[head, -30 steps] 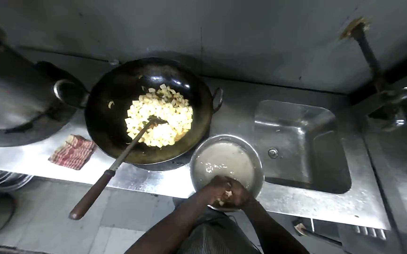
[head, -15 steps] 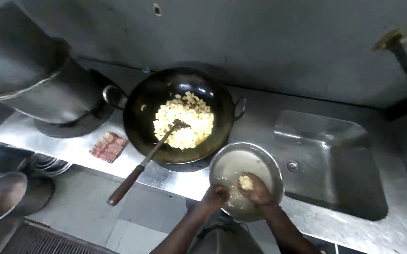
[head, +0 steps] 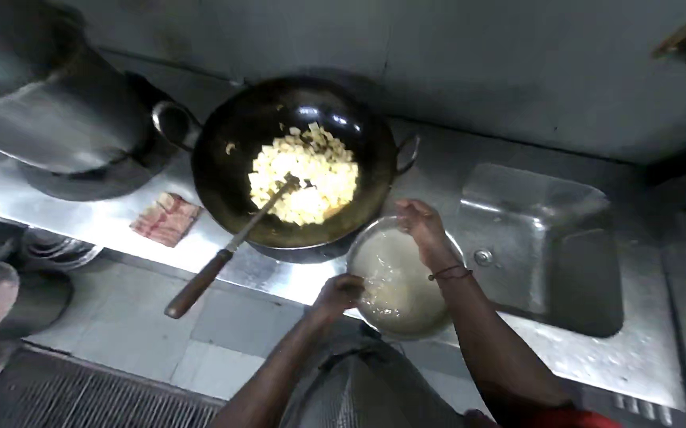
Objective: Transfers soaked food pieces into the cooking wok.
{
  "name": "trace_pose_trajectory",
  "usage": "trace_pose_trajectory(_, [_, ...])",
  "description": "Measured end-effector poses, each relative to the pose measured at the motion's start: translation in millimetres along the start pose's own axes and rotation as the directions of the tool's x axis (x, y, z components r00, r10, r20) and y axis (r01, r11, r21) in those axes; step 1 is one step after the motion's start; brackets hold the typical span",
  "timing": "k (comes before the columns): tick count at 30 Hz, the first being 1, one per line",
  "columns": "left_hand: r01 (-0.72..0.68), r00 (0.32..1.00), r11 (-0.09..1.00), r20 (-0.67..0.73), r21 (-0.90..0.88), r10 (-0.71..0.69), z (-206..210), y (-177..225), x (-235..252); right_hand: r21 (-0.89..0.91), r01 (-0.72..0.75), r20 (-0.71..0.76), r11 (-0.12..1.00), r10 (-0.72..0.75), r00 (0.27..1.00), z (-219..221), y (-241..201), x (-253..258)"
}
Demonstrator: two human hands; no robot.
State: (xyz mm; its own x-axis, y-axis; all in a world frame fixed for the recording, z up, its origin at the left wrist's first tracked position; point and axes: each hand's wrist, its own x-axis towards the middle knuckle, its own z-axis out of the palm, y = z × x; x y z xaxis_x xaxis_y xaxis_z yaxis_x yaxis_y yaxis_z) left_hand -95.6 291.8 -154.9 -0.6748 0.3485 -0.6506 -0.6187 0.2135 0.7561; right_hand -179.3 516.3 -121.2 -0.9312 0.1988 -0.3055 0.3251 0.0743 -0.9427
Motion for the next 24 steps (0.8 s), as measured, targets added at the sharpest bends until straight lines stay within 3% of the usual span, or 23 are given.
trace_pose_trajectory(2, [0.018, 0.998, 0.999, -0.064, -0.05, -0.021, -2.7, 1.0, -3.8, -0.271, -0.035, 0.036, 0.962, 0.047, 0.998, -9.0, 50.2, 0.8])
trace_pose_trajectory(4, [0.029, 0.994, 0.996, -0.1, -0.085, -0.038, -2.9, -0.6, -4.2, -0.512, 0.025, 0.156, 0.858, 0.064, 0.986, -2.7, 96.6, 0.9])
trace_pose_trajectory(8, [0.056, 0.993, 0.997, -0.097, -0.054, -0.061, 2.5, -3.3, -0.7, -0.747, 0.24, 0.356, 0.62, 0.068, 0.932, 39.6, 154.7, -11.2])
trace_pose_trajectory(14, [0.052, 0.995, 0.999, -0.089, 0.0, -0.052, 7.7, 0.7, -2.8, -0.817, 0.371, 0.425, 0.441, 0.026, 0.905, 46.9, 181.5, -53.5])
trace_pose_trajectory(20, [0.07, 0.99, 0.997, -0.124, 0.02, -0.067, -0.7, -8.8, -2.8, -0.882, 0.238, 0.383, 0.406, 0.327, 0.864, 13.0, 174.0, -75.1])
trace_pose_trajectory(24, [0.08, 0.99, 0.997, -0.115, 0.013, -0.078, -1.3, -12.7, -1.5, -0.885, 0.295, 0.44, 0.36, 0.442, 0.782, -10.3, 169.1, -84.4])
